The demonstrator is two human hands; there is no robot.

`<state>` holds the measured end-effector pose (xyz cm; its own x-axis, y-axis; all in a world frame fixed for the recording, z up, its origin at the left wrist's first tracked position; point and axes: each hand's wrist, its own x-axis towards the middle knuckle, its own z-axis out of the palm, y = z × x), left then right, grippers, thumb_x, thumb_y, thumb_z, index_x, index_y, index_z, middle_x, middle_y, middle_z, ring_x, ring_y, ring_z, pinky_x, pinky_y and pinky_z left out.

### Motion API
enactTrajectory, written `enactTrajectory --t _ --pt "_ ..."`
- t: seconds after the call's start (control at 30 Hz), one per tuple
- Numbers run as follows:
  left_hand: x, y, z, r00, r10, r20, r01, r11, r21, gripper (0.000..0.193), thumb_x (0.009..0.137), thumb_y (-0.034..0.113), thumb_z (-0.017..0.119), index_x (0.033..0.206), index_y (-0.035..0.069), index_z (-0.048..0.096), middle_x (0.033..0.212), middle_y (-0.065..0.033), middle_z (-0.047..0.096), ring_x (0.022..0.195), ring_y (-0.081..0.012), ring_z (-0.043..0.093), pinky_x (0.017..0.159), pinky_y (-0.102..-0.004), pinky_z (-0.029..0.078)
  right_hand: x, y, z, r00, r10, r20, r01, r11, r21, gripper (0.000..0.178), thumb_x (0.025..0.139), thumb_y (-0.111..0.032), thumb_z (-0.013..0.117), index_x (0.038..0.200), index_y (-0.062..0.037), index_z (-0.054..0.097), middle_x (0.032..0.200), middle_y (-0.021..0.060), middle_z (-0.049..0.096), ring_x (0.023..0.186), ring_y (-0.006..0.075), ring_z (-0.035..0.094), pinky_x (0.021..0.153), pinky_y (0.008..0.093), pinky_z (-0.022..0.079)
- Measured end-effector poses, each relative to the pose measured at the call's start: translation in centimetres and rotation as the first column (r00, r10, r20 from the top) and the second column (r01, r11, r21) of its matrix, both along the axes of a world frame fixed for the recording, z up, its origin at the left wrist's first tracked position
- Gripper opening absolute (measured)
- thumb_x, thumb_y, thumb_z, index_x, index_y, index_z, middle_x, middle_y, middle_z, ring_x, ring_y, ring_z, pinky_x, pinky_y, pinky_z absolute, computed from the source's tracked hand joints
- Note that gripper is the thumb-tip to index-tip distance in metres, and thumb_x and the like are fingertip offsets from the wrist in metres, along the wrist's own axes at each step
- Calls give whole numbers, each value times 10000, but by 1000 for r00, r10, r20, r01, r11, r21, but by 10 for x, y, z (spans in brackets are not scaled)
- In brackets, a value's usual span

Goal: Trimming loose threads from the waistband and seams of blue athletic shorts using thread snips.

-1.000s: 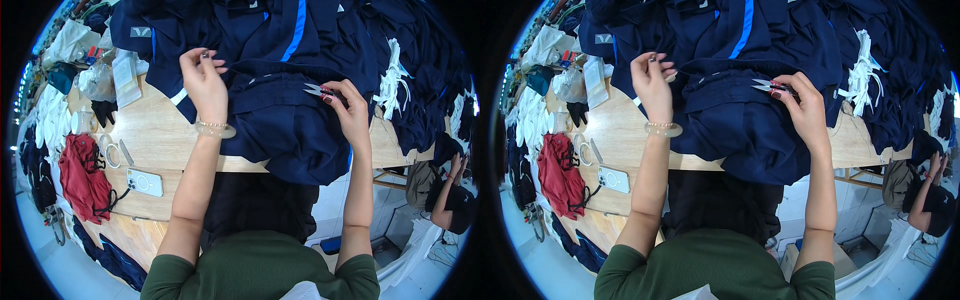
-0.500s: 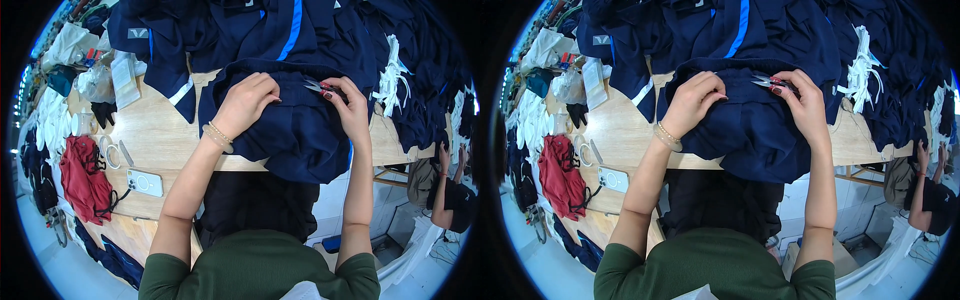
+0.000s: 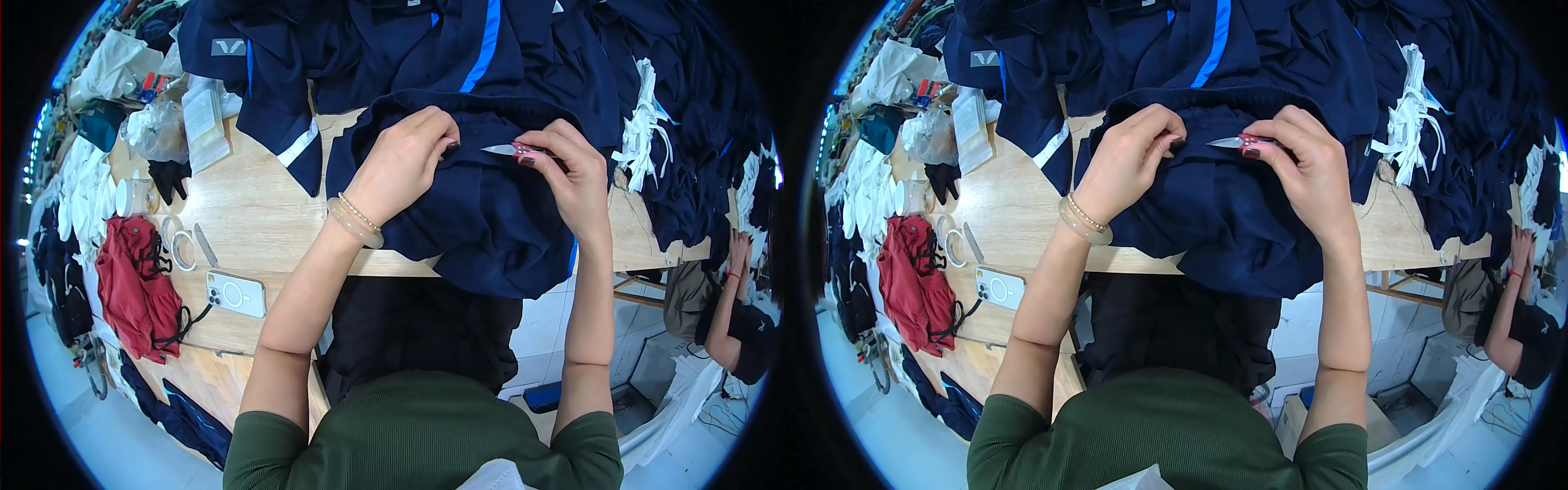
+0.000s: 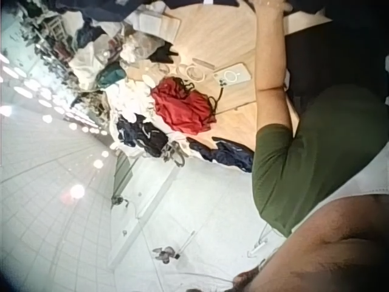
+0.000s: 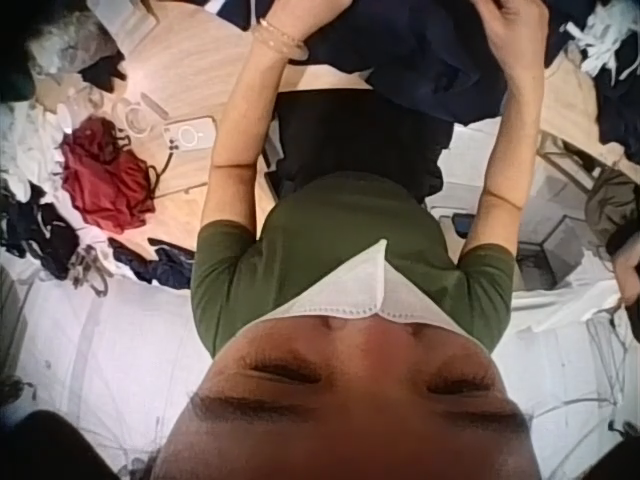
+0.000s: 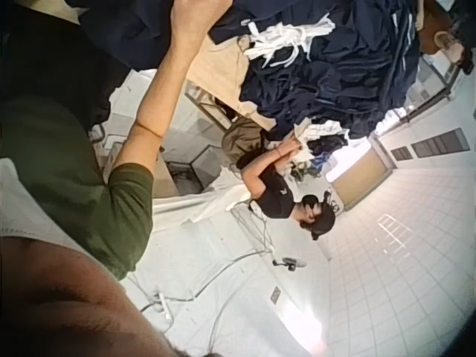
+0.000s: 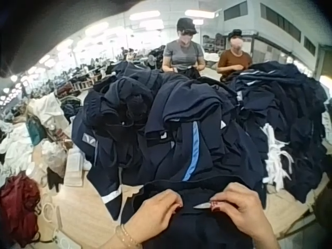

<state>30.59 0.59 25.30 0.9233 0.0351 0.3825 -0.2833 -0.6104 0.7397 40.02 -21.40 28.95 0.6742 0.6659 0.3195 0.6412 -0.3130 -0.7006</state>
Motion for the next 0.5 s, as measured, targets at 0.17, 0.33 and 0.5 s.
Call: enactTrajectory --t 0.17,0.33,0.5 --pt "2 -1 1 1000 27 -2 -27 999 19 64 876 -60 582 927 -23 585 822 -134 606 698 -266 624 639 -317 503 -3 18 7 988 26 150 -14 996 -86 164 809 -98 721 948 -11 707 790 66 567 762 223 585 666 308 464" --pt "3 -1 1 999 33 12 -33 999 23 60 871 -57 588 919 -21 584 818 -134 610 708 -276 622 645 -321 502 -5 27 13 960 75 269 -23 981 -192 175 802 -133 727 931 -17 709 798 57 568 764 235 571 668 343 478" --pt "2 -2 2 999 40 1 -40 999 34 59 867 -53 595 914 -21 580 818 -136 608 729 -285 625 657 -321 503 -8 33 18 951 94 294 -20 969 -247 166 803 -143 725 907 -16 704 809 57 581 775 237 580 679 344 491"
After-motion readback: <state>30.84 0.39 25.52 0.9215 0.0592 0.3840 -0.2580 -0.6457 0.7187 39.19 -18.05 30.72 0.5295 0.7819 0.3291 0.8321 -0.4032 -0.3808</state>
